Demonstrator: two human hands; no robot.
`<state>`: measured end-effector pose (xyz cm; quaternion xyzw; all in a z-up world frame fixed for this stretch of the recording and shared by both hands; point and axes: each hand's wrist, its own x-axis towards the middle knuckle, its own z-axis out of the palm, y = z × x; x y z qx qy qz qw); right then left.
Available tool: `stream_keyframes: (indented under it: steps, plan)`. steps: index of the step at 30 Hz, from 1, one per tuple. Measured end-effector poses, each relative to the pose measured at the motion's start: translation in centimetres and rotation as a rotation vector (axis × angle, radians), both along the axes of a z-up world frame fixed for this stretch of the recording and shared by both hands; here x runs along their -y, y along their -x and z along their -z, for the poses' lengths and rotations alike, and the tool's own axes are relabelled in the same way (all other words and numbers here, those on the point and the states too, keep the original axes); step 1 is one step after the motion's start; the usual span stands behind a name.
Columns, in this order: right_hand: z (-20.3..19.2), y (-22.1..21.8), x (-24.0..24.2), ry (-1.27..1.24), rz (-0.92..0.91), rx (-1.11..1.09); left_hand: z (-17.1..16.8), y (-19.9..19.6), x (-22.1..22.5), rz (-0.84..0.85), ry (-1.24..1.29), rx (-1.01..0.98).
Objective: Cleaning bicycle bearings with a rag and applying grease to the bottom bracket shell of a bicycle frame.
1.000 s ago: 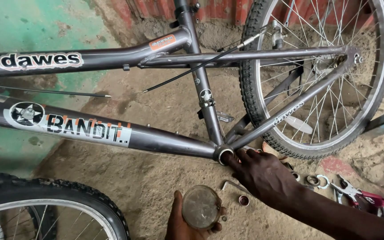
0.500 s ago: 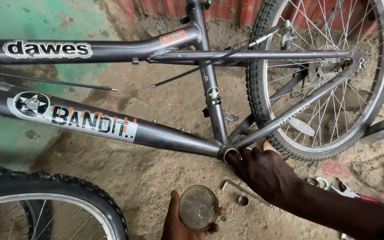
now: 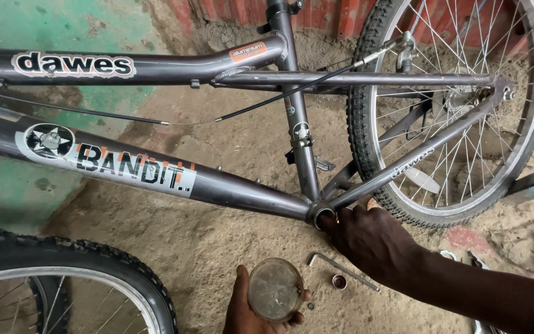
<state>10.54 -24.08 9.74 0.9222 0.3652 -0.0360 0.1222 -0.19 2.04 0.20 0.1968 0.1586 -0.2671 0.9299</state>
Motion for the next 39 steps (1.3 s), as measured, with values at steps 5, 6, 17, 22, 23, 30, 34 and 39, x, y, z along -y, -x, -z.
stream_keyframes:
  steps: [5, 6, 17, 22, 23, 30, 34, 39]
  plan:
    - [-1.2, -0.1, -0.8, 0.08, 0.055, -0.102, 0.2, 0.1, 0.2, -0.016, -0.028, -0.035]
    - [-0.6, -0.1, -0.6, 0.081, 0.058, -0.103, 0.2, 0.1, 0.3, -0.013, -0.027, -0.035]
    - [-1.8, 0.0, -0.9, 0.311, -0.154, 0.059, 1.3, 0.2, -0.1, 0.032, -0.001, 0.011]
    - [-0.7, -0.1, -0.4, 0.003, 0.014, -0.071, 1.0, 0.4, 0.1, 0.023, -0.017, -0.021]
    - [-0.7, -0.1, -0.6, -0.19, 0.125, -0.134, 1.0, 0.5, 0.2, 0.024, -0.006, -0.014]
    - [-3.0, 4.2, 0.5, -0.45, 0.141, -0.131, -1.6, 0.3, 1.3, -0.009, -0.105, -0.062]
    - [-1.8, 8.4, 2.0, -0.41, 0.336, -0.294, -3.3, 0.6, 2.1, -0.04, -0.213, -0.094]
    - [-0.7, 10.5, 2.6, -0.523, 0.457, -0.335, -3.2, 0.5, 2.9, -0.039, -0.214, -0.147]
